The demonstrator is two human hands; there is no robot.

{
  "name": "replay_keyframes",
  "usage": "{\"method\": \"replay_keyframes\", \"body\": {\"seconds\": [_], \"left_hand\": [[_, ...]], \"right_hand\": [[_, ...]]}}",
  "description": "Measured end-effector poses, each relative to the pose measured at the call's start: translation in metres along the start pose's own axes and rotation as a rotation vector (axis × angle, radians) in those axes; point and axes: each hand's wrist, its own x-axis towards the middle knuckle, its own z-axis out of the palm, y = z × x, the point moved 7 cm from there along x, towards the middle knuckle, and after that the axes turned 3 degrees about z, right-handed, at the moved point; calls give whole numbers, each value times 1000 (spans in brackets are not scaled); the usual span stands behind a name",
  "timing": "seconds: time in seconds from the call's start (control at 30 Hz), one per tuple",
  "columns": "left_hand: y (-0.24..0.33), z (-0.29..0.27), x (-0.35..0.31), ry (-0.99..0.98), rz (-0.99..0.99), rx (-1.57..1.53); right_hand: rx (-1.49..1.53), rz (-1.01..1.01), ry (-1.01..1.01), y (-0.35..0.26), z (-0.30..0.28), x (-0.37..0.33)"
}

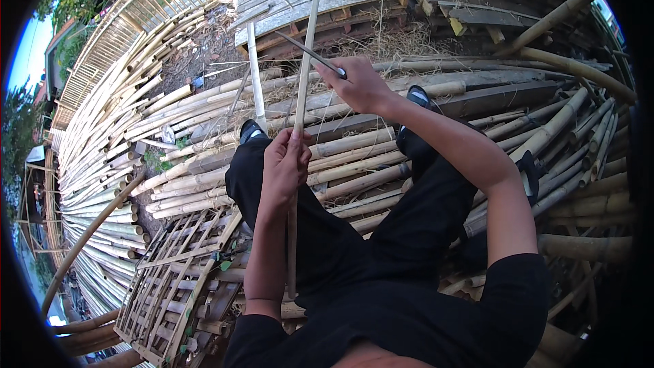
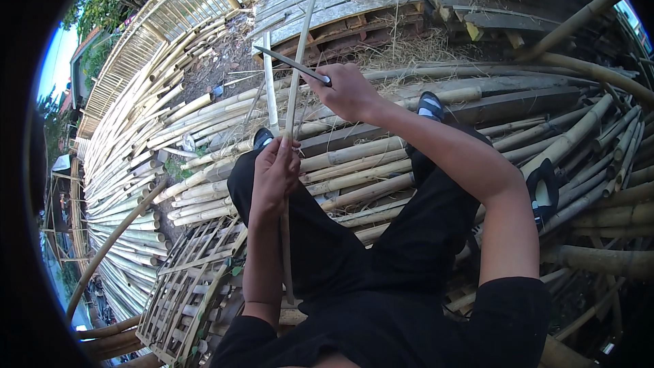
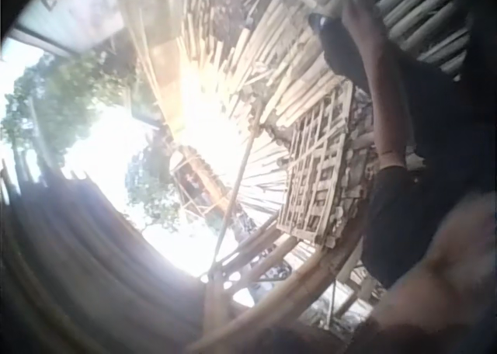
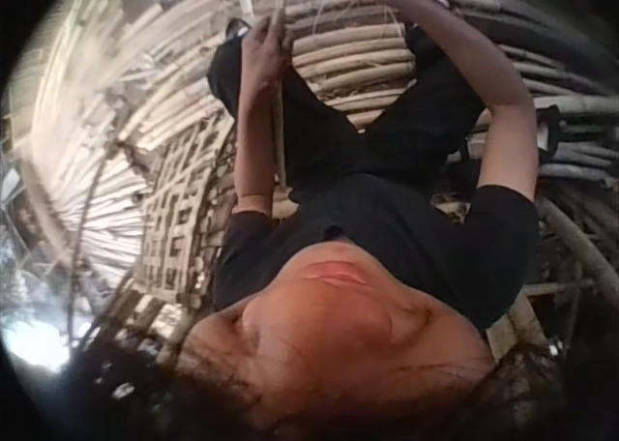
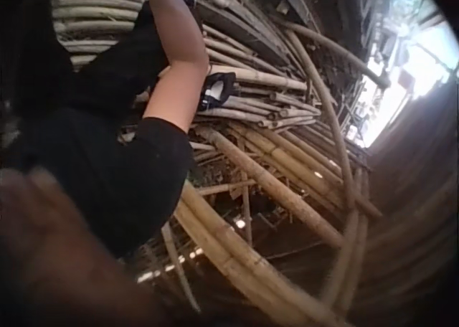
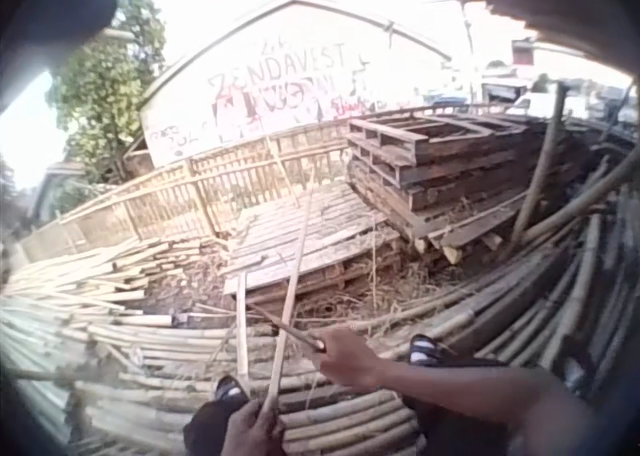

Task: The person holds a thin bamboo strip and repeatedly scrapes it with a knife, removing thin fibers to smooth the surface.

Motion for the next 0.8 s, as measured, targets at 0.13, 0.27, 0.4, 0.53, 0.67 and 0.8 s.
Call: {"method": "replay_keyframes", "body": {"seconds": [0.13,0.27,0.4,0.53,0.67,0.8], "left_hand": [[8,9,5,-19,27,-72],[9,20,7,-27,37,-83],[4,22,6,-75,20,-130],[-5,15,12,-59,11,-185],[-11,11,2,-70,-65,-238],[-22,-4,-48,-139,-161,-214]], "right_hand": [[-373,1,-38,22,18,-11],[-465,81,-71,43,28,-3],[-491,40,-1,51,27,5],[-525,55,-119,38,26,19],[-554,433,-23,63,17,41],[-583,560,457,105,-126,68]]}}
